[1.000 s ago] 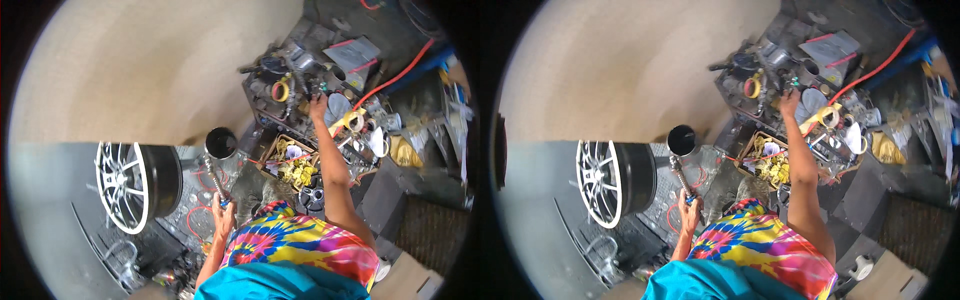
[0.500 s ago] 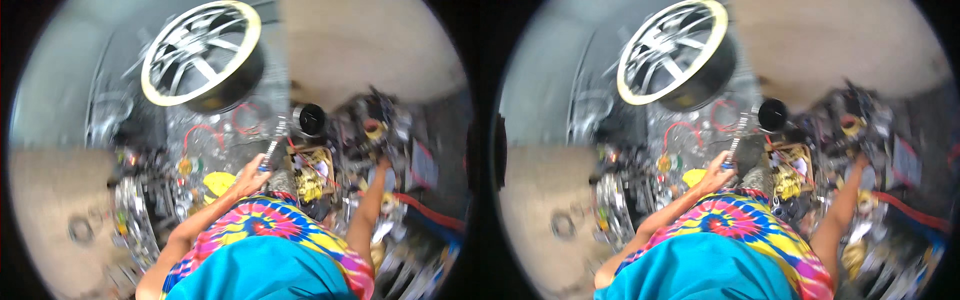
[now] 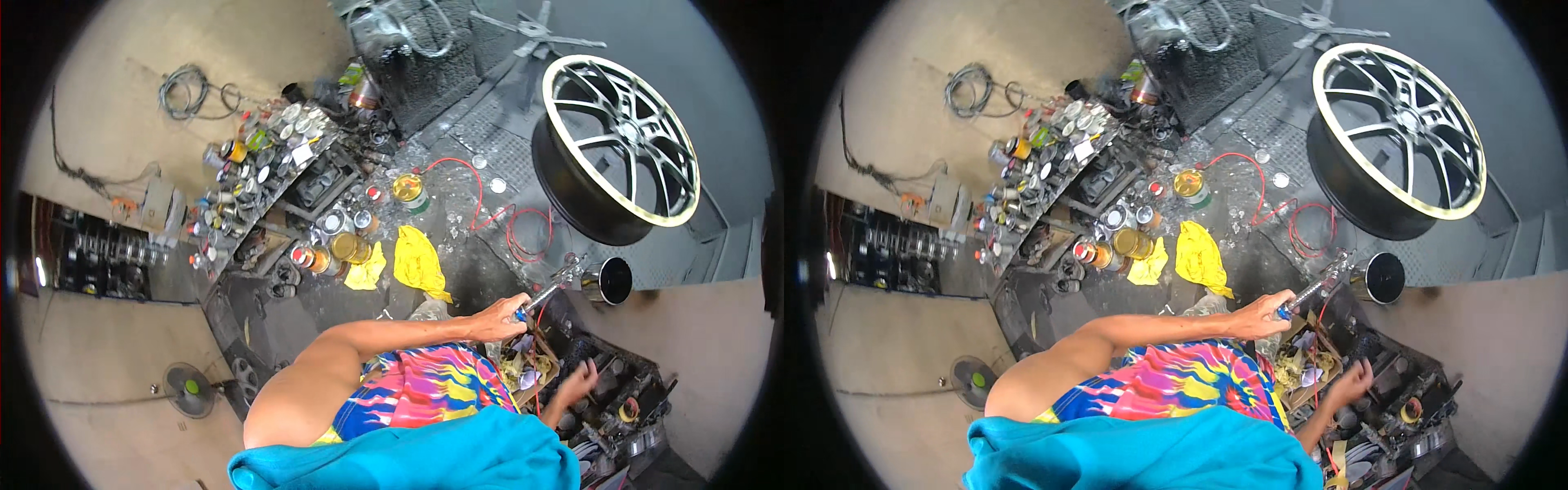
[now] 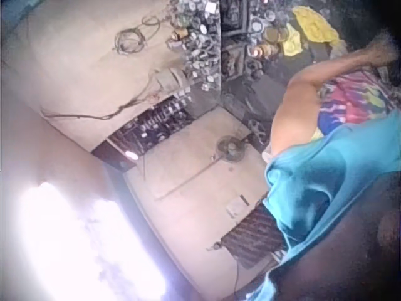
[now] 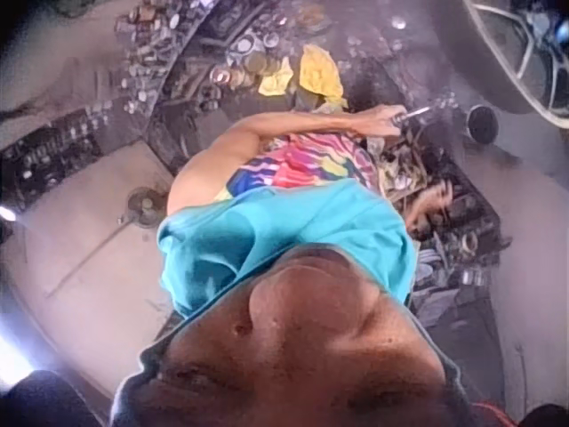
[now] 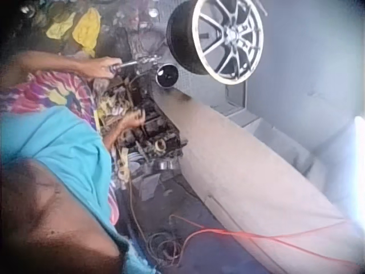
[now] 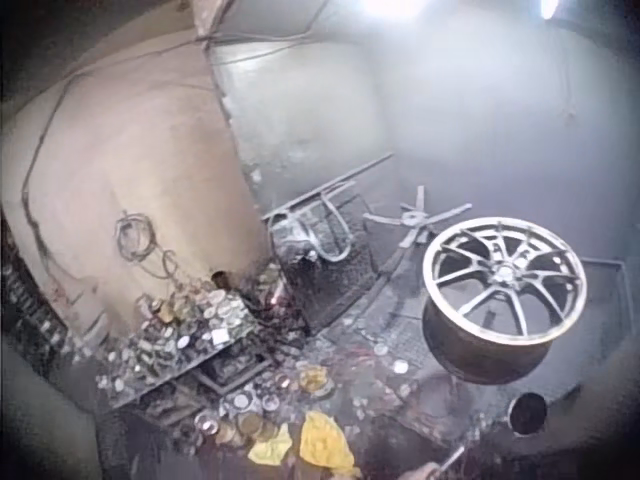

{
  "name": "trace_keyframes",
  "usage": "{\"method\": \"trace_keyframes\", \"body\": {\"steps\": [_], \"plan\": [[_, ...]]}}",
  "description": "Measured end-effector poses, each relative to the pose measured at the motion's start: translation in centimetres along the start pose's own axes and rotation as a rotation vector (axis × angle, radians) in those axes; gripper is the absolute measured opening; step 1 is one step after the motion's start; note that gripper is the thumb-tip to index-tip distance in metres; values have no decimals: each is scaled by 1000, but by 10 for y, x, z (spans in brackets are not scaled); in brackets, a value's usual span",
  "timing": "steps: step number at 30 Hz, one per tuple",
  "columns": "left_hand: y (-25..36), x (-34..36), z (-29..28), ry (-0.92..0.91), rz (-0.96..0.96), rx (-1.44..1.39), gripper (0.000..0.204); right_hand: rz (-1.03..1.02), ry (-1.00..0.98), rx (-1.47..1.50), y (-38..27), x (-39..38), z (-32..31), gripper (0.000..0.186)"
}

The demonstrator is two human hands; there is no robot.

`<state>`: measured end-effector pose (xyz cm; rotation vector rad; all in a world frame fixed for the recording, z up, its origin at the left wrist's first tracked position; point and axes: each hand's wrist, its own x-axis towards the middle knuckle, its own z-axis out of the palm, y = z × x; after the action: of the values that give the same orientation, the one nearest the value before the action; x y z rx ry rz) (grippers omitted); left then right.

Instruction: The person prepares a paint sprayer and applies paint to a car rim that is mounted on a stand.

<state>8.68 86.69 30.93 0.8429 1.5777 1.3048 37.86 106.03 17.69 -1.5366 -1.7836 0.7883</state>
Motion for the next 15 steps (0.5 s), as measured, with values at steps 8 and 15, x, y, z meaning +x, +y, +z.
{"method": "trace_keyframes", "body": {"steps": [8,15], "plan": [[-32,-69,-44,159,93,-82,41,-49,-672,544,-231,-94,103,38],[-69,-156,-89,291,93,-85,46,-118,-890,250,-328,-193,131,42]]}}
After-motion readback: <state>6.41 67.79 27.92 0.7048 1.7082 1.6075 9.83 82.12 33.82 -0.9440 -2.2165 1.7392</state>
